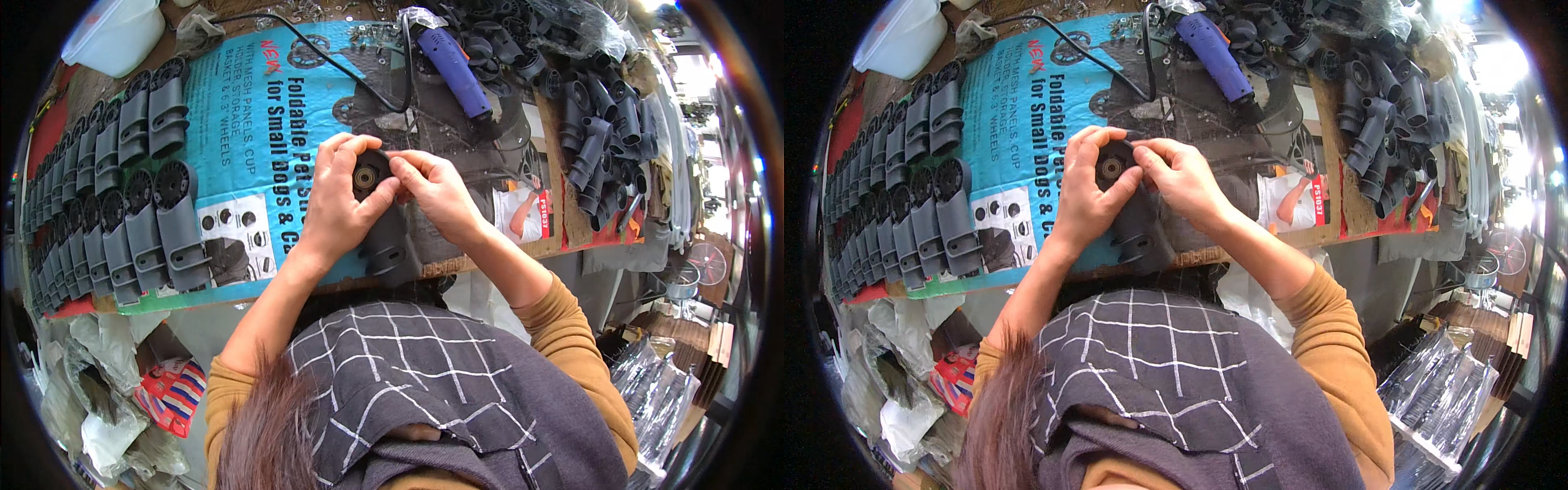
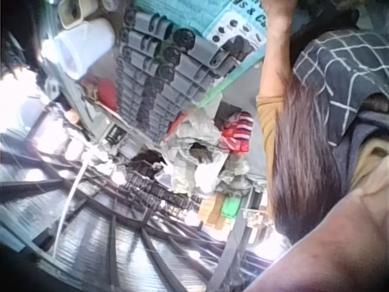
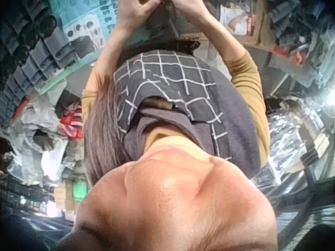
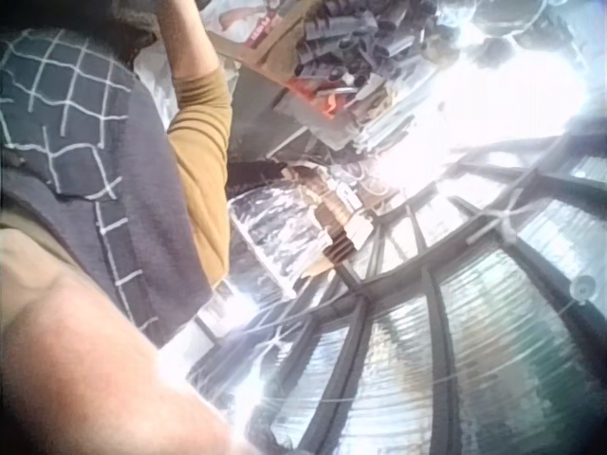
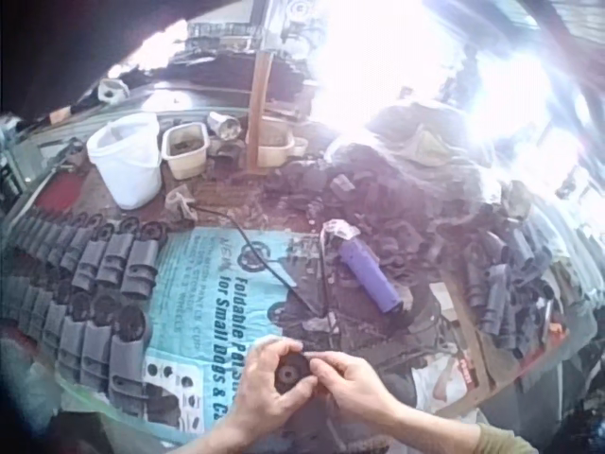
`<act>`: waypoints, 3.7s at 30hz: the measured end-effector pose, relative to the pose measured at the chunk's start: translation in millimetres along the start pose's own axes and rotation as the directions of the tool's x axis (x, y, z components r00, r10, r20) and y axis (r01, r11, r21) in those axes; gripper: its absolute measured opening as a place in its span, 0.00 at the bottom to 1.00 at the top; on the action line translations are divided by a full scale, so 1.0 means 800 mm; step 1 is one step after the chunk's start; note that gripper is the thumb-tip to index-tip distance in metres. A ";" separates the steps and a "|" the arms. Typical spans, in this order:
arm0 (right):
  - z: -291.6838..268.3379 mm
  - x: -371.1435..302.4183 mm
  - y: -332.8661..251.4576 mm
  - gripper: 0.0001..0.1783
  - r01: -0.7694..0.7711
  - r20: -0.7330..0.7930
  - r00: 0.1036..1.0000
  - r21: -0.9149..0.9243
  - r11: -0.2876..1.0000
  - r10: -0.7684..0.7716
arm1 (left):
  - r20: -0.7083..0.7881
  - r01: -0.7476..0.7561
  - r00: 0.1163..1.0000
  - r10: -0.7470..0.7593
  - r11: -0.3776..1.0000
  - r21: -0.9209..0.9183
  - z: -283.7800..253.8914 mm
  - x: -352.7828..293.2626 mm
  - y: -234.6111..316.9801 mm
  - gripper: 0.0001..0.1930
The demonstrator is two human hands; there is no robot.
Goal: The person assembles small wheels onto plastic wheel holders using a corded electric screwdriver. They repeatedly pick up a wheel holder, place a wheel and a washer, drive a screw to secure the wheel, and set the completed unit aside.
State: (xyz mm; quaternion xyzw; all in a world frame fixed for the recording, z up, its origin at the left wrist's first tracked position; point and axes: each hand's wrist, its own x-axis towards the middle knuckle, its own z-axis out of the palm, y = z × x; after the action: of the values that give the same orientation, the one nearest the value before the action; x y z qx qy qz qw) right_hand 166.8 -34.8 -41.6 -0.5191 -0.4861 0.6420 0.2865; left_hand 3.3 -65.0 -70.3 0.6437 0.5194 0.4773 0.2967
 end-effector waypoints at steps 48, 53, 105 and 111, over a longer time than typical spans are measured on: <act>-0.010 0.004 -0.051 0.08 0.297 0.078 0.940 -0.670 0.681 -0.333 | -0.047 0.093 0.994 -0.097 0.992 -0.082 0.005 0.000 0.007 0.30; 0.019 0.000 -0.037 0.07 0.297 0.091 0.945 -0.637 0.711 -0.314 | -0.075 0.068 0.995 -0.073 0.995 -0.068 0.007 0.001 0.006 0.29; -0.107 0.069 -0.085 0.37 0.488 -0.428 0.657 -0.385 0.783 -0.620 | -0.121 -0.068 0.991 0.063 0.997 -0.036 0.012 -0.004 0.006 0.08; -0.064 0.041 -0.090 0.37 0.635 -0.488 0.635 -0.114 0.764 -0.599 | -0.130 -0.049 0.991 0.042 0.998 -0.050 0.013 -0.004 0.007 0.08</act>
State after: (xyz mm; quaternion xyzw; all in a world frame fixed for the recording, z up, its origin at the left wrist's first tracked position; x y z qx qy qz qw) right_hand 195.3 36.4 12.4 -0.4581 -0.5208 0.3655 0.6208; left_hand 15.1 -68.5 -70.6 0.6152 0.5098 0.5380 0.2686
